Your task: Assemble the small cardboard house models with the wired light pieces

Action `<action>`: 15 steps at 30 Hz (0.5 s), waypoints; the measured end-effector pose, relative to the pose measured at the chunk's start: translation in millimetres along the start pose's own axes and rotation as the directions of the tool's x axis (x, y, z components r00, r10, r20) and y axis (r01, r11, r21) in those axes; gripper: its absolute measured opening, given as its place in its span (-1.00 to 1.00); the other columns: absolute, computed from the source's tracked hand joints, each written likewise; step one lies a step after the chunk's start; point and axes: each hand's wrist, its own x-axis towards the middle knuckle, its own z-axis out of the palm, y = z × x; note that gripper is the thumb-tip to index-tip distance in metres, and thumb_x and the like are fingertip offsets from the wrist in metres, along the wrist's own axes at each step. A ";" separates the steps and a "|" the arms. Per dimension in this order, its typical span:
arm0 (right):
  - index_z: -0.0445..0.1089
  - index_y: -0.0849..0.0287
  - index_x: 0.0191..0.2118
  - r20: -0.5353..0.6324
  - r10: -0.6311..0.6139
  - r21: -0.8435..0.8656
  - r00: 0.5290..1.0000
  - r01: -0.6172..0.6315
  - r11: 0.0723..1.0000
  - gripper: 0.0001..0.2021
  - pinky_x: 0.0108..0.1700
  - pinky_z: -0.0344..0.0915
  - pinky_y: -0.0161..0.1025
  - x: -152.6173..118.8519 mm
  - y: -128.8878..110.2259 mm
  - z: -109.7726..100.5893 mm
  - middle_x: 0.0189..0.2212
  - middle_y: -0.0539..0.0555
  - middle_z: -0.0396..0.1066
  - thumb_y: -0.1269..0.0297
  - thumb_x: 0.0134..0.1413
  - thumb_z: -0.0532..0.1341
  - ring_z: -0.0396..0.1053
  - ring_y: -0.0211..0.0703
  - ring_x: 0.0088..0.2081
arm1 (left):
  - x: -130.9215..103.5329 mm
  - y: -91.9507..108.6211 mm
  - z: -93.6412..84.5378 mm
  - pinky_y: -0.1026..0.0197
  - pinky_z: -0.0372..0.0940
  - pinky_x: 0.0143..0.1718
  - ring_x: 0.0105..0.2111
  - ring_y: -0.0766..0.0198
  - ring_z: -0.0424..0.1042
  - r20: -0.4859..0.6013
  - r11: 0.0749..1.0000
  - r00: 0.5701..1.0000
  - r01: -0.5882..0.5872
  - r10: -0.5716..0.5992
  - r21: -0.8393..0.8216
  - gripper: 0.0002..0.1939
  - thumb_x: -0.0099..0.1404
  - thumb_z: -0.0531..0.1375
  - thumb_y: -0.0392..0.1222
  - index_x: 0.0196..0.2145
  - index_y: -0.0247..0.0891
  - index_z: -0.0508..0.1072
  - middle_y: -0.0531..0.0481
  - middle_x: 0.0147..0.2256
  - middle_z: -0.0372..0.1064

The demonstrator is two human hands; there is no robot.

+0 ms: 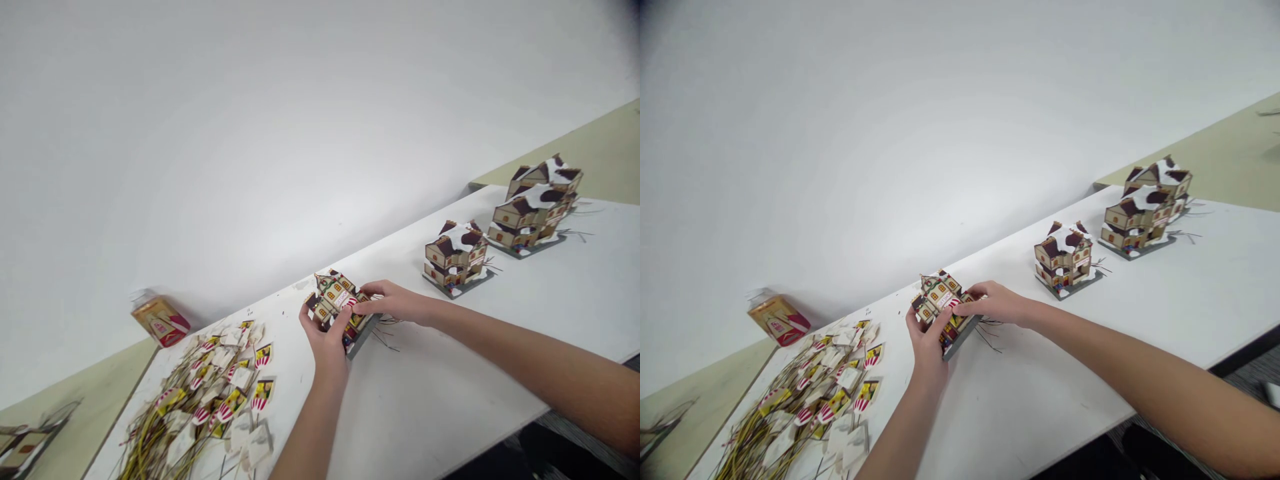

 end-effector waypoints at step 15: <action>0.49 0.21 -0.21 0.022 -0.085 -0.299 0.996 0.087 0.950 -0.52 -0.19 0.27 -0.24 5.5 7.7 -6.4 -0.22 0.05 0.45 0.07 -0.33 0.41 0.36 -0.06 -0.19 | 3.6 -4.5 -4.5 0.01 0.40 -0.09 -0.12 0.08 0.46 0.050 0.997 0.997 -0.064 0.062 0.051 -0.04 -0.21 0.48 -0.16 0.09 -0.07 0.07 -0.10 -0.07 0.37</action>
